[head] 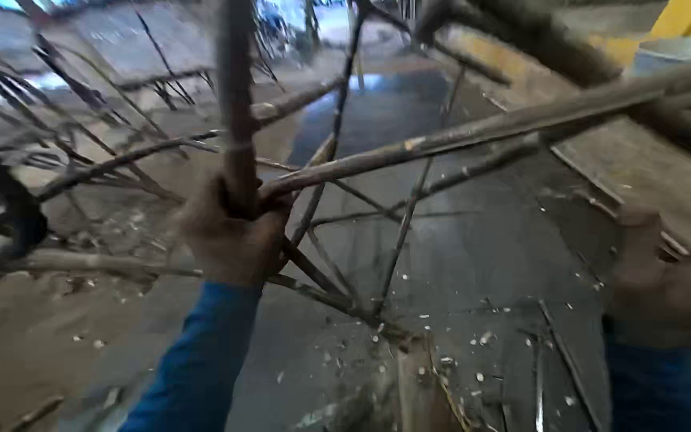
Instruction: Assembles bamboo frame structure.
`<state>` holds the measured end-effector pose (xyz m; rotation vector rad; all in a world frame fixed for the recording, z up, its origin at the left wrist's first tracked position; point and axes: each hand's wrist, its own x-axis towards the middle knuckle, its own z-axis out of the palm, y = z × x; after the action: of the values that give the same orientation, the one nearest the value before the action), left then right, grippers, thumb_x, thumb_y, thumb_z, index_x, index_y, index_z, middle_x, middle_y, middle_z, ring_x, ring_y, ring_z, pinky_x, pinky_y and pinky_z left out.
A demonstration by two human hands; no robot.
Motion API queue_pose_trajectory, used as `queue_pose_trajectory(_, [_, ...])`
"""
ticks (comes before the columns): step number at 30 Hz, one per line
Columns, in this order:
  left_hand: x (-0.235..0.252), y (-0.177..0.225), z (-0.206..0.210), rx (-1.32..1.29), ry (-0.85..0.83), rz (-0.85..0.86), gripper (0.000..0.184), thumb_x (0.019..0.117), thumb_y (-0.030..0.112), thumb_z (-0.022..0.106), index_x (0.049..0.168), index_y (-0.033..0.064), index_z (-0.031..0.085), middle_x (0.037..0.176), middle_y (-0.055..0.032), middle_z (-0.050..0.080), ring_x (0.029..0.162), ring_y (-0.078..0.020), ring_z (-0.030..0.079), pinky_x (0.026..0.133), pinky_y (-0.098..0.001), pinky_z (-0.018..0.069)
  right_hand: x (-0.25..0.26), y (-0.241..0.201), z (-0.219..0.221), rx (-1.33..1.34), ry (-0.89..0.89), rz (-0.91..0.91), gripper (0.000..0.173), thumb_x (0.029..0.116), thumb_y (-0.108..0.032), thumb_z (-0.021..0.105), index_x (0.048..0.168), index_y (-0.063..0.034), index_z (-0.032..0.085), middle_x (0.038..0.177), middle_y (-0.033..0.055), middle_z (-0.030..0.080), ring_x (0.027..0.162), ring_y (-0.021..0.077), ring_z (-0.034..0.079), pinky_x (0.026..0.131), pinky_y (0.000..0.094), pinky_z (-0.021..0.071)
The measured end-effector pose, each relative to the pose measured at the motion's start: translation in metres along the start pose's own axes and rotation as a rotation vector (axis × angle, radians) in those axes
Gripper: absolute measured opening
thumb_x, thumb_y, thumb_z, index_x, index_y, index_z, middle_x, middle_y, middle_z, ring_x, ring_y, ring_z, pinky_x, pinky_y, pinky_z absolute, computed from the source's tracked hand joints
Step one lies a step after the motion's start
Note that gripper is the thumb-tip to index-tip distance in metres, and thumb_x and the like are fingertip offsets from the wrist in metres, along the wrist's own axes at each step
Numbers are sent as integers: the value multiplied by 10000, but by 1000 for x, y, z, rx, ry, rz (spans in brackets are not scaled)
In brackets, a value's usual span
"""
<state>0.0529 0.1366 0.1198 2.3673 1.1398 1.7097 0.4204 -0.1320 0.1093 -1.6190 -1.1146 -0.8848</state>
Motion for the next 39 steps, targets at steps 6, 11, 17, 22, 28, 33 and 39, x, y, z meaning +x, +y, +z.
queue_pose_trajectory(6, [-143, -58, 35, -279, 139, -328, 539, 842, 132, 833, 1251, -88, 559, 1020, -151, 691, 881, -229, 697, 798, -436, 618, -260, 8, 68, 36, -814, 344, 527, 1004, -455, 600, 1353, -63, 647, 1372, 151, 634, 1279, 315, 603, 1079, 532, 499])
queue_pose_trajectory(11, [-213, -64, 40, -351, 270, -495, 639, 804, 110, 812, 1289, -135, 476, 1048, -128, 656, 912, -190, 671, 841, -414, 601, -361, 7, 81, -23, -1144, 481, 455, 1041, -421, 529, 1314, -95, 689, 1341, 162, 652, 1287, 352, 593, 1107, 557, 462])
queue_pose_trajectory(17, [-227, -63, 15, -310, 140, -535, 439, 900, 169, 782, 1198, -60, 554, 942, -23, 674, 814, -76, 681, 775, -305, 621, -373, 3, 92, -31, -1418, 457, 416, 1039, -364, 569, 1322, -77, 673, 1378, 215, 613, 1293, 395, 578, 1104, 574, 451])
queue_pose_trajectory(22, [-263, -26, -42, -66, -23, -475, 608, 929, 307, 760, 1339, -83, 535, 1256, -243, 628, 1131, -279, 643, 988, -451, 549, -404, -10, 78, -14, -1185, 433, 437, 1036, -435, 531, 1288, -119, 698, 1308, 146, 667, 1220, 300, 643, 1039, 495, 535])
queue_pose_trajectory(28, [-281, 44, 64, 124, -1416, -29, 405, 1076, 382, 471, 1310, 106, 654, 1344, -150, 649, 1314, -363, 568, 1171, -625, 341, -398, -16, 81, -4, -1367, 414, 490, 1058, -472, 450, 1426, -195, 618, 1408, 147, 608, 1296, 316, 592, 1088, 515, 489])
queue_pose_trajectory(33, [-242, 38, 127, 207, -1964, 2, 471, 1065, 411, 493, 1208, -9, 650, 1204, -267, 674, 1140, -472, 646, 923, -696, 492, -380, 24, 101, 272, -1575, 474, 569, 1028, -587, 455, 1292, -129, 667, 1262, 111, 660, 1192, 250, 633, 1053, 480, 505])
queue_pose_trajectory(39, [-247, 47, 129, 310, -1974, -124, 441, 1057, 429, 500, 1235, 61, 664, 1248, -211, 679, 1188, -420, 641, 969, -683, 473, -357, 29, 102, 470, -1807, 421, 599, 1079, -540, 367, 1182, -59, 708, 1101, 168, 707, 1043, 293, 682, 986, 532, 512])
